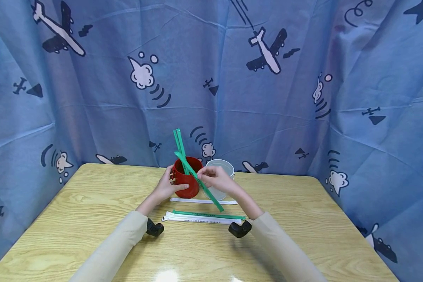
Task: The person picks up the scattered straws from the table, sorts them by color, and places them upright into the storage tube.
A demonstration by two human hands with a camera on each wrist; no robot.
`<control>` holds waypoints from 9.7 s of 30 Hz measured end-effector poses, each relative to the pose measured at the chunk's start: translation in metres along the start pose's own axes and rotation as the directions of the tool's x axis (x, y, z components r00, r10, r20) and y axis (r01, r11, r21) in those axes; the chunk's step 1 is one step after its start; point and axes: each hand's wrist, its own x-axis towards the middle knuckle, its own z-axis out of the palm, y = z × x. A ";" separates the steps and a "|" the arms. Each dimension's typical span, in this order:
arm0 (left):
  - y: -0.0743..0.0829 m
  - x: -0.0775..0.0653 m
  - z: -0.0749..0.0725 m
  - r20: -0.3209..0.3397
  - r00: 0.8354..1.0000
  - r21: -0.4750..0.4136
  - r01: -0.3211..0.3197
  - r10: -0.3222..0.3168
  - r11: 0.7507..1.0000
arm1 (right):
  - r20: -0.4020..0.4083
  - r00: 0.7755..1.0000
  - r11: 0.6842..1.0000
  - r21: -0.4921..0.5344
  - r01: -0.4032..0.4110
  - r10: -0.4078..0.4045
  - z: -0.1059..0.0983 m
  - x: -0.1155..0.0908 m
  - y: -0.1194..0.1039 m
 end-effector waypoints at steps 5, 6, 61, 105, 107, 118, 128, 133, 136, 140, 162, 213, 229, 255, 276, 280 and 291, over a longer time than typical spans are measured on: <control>0.020 -0.011 -0.002 0.026 1.000 -0.005 -0.016 0.017 1.000 | -0.092 0.996 0.999 0.047 0.000 0.005 0.000 0.006 -0.008; 0.024 -0.013 -0.002 0.028 0.999 -0.003 -0.017 0.017 1.000 | -0.109 0.994 0.998 0.059 0.007 -0.001 0.000 0.007 -0.010; -0.009 0.005 -0.001 -0.008 1.000 0.016 -0.024 0.024 1.000 | -0.480 0.870 0.967 0.151 0.207 -0.111 0.037 0.027 -0.047; -0.006 0.002 -0.001 -0.008 1.000 0.026 -0.014 0.014 1.000 | -0.239 0.960 0.985 0.056 0.162 -0.144 0.031 0.009 -0.008; -0.007 0.002 -0.001 -0.010 1.000 0.020 -0.022 0.023 1.000 | -0.219 0.965 0.986 0.050 0.160 -0.145 0.028 0.005 -0.006; -0.007 0.001 0.001 -0.013 0.999 0.018 -0.034 0.035 0.999 | -0.079 0.992 0.994 0.041 0.100 -0.097 0.011 -0.020 0.009; -0.006 0.000 0.001 -0.019 0.998 0.032 -0.060 0.060 0.998 | -0.043 0.999 0.998 0.062 0.006 -0.004 0.002 -0.037 0.025; -0.007 0.001 0.001 -0.020 0.998 0.035 -0.051 0.052 0.998 | -0.042 0.999 0.999 0.048 0.000 0.002 -0.002 -0.043 0.035; -0.008 0.002 0.001 -0.020 0.999 0.026 -0.046 0.046 0.999 | -0.039 0.999 0.999 0.034 -0.018 0.020 -0.004 -0.046 0.040; -0.009 0.003 0.001 -0.015 0.999 0.023 -0.046 0.046 0.999 | -0.015 0.999 0.999 0.022 -0.048 0.048 -0.006 -0.049 0.049; -0.008 0.003 0.000 -0.009 0.999 0.012 -0.031 0.031 0.999 | 0.179 0.980 0.985 -0.162 -0.052 0.081 0.003 -0.052 0.075; -0.010 0.004 0.000 -0.015 0.999 0.022 -0.038 0.038 0.999 | 0.222 0.967 0.948 -0.316 -0.047 0.123 0.008 -0.048 0.071; -0.009 0.003 0.001 -0.013 0.999 0.021 -0.039 0.039 0.999 | 0.217 0.973 0.967 -0.255 -0.018 0.075 -0.008 -0.051 0.068; -0.004 -0.002 -0.001 -0.010 0.999 0.015 -0.048 0.048 0.999 | 0.061 0.994 0.994 -0.058 -0.090 0.094 -0.018 -0.037 0.022; -0.006 0.002 0.000 -0.003 0.999 0.034 -0.052 0.052 0.998 | -0.085 0.996 0.992 0.126 -0.006 0.017 -0.015 -0.002 -0.030; -0.007 0.002 0.000 0.007 0.998 0.025 -0.063 0.062 0.998 | -0.115 0.993 0.985 0.174 0.001 0.019 -0.014 0.006 -0.034; -0.006 0.001 0.000 0.000 0.998 0.020 -0.058 0.058 0.998 | -0.200 0.980 0.948 0.307 0.082 -0.020 -0.011 0.024 -0.038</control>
